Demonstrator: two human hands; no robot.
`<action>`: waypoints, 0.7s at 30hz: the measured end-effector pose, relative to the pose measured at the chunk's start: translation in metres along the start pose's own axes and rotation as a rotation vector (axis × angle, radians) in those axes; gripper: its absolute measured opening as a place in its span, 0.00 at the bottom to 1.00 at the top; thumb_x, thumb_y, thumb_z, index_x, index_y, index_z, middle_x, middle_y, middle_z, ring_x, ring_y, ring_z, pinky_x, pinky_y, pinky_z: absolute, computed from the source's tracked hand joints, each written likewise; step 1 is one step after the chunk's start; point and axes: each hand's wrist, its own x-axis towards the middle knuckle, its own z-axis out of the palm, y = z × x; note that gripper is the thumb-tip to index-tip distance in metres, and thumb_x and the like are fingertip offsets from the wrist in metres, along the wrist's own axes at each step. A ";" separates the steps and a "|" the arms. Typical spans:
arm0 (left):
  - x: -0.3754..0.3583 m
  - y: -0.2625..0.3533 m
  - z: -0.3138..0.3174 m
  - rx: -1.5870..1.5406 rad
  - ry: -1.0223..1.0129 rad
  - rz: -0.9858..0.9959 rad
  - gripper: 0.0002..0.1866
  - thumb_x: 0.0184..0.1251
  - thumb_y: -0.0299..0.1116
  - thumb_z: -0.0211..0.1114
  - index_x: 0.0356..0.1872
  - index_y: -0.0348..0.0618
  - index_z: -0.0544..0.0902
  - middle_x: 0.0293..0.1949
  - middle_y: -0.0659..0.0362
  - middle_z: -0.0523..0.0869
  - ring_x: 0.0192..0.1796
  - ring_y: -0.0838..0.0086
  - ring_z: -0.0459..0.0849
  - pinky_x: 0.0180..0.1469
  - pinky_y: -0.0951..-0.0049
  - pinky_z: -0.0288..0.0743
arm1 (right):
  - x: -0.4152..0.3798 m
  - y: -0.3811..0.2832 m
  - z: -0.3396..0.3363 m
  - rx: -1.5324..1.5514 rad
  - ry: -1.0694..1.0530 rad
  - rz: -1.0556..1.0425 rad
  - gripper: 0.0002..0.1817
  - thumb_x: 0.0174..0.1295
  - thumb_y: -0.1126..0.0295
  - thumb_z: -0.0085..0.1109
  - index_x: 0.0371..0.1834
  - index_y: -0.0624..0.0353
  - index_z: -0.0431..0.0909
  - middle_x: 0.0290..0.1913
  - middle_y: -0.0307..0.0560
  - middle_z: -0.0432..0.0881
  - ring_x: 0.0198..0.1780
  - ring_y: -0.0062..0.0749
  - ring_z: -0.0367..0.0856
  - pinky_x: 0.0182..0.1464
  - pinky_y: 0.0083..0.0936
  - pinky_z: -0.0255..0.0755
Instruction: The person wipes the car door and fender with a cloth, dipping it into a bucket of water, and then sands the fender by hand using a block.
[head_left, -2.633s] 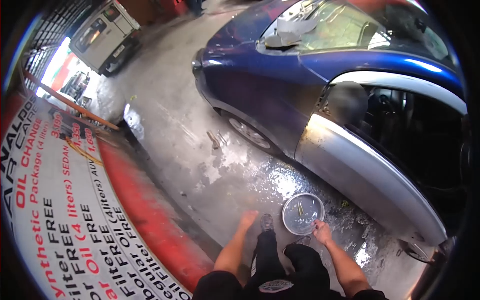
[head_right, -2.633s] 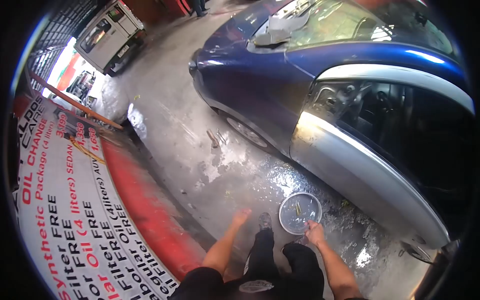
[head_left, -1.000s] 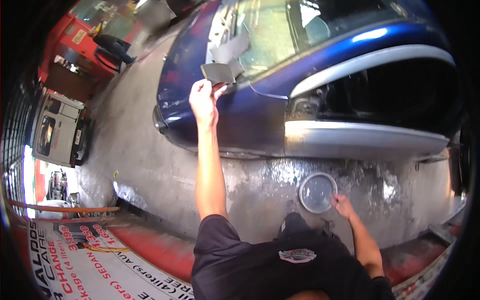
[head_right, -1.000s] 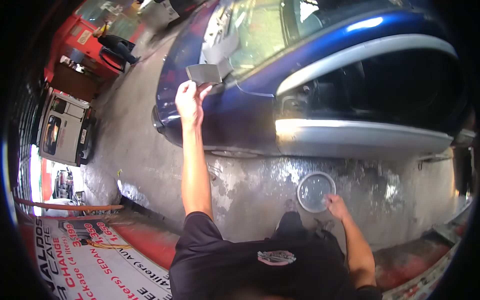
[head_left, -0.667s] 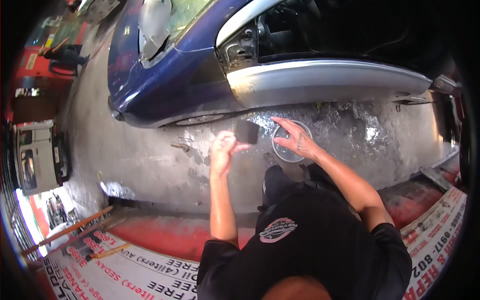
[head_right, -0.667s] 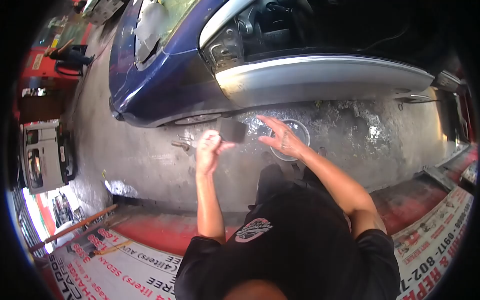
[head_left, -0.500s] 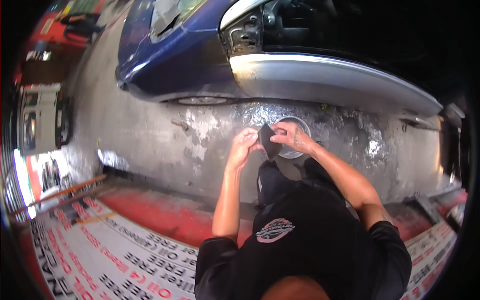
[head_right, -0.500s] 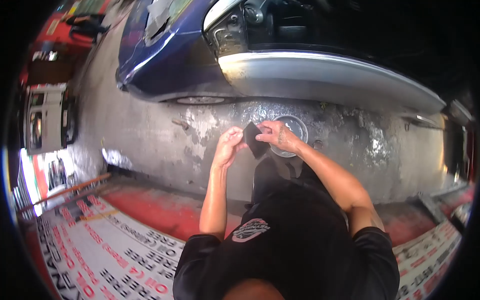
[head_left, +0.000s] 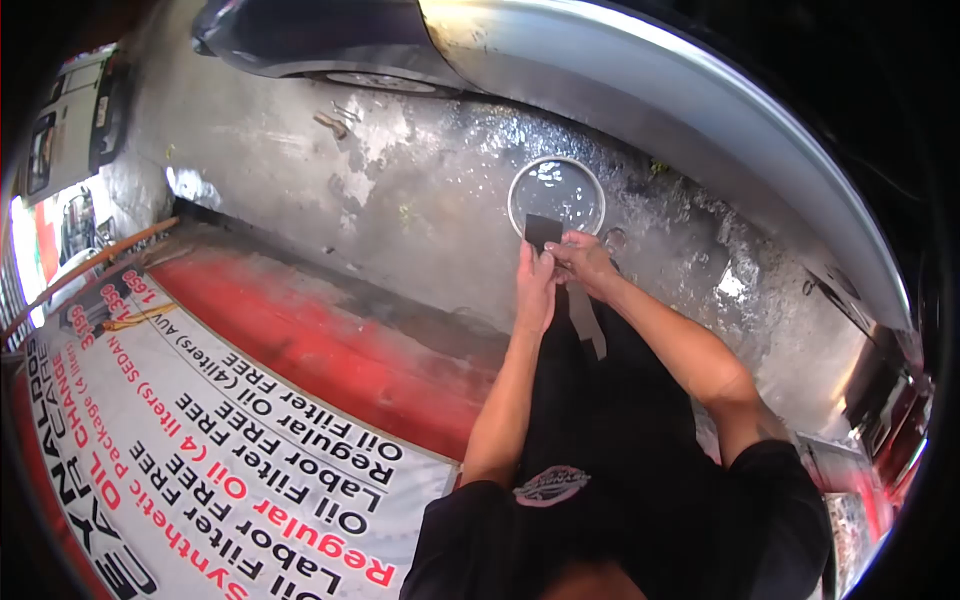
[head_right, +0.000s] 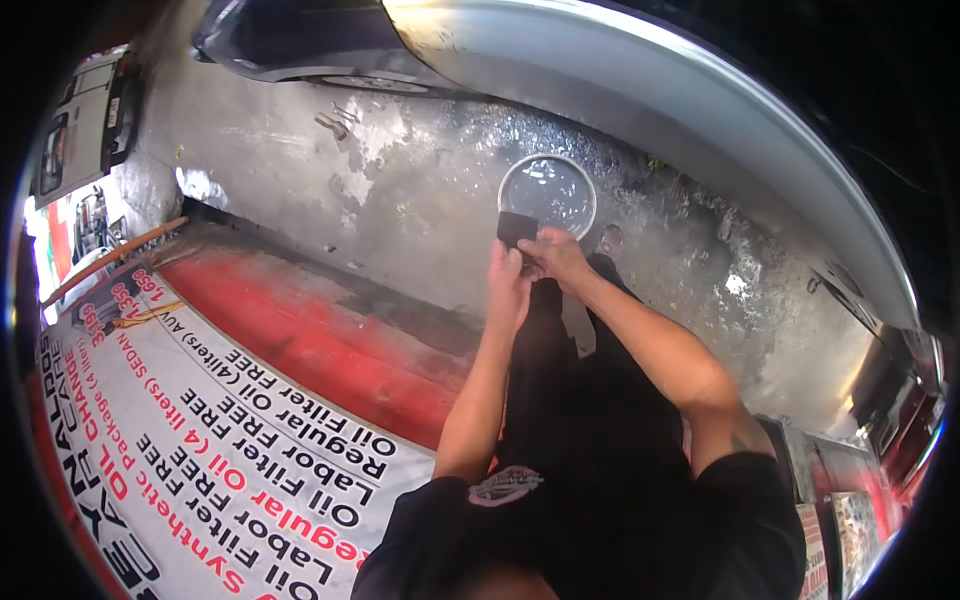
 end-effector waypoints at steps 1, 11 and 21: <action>0.010 -0.020 -0.012 -0.003 0.013 -0.013 0.27 0.79 0.39 0.65 0.72 0.48 0.68 0.58 0.60 0.82 0.55 0.73 0.84 0.50 0.70 0.80 | 0.015 0.013 -0.010 0.003 0.005 0.017 0.06 0.70 0.70 0.69 0.41 0.57 0.81 0.32 0.41 0.83 0.31 0.23 0.83 0.29 0.26 0.81; 0.284 -0.213 -0.225 1.286 0.279 -0.221 0.37 0.70 0.28 0.64 0.78 0.41 0.63 0.69 0.42 0.78 0.61 0.47 0.86 0.62 0.50 0.80 | 0.126 0.128 -0.218 -0.219 0.478 -0.006 0.23 0.76 0.69 0.61 0.72 0.64 0.75 0.45 0.47 0.88 0.41 0.28 0.87 0.42 0.23 0.82; 0.274 -0.265 -0.293 1.171 -0.033 -0.310 0.33 0.76 0.50 0.63 0.75 0.42 0.73 0.67 0.36 0.81 0.73 0.45 0.77 0.74 0.53 0.70 | 0.013 0.199 -0.356 -0.652 0.579 -0.004 0.20 0.76 0.70 0.54 0.69 0.61 0.75 0.52 0.52 0.87 0.43 0.34 0.89 0.46 0.30 0.84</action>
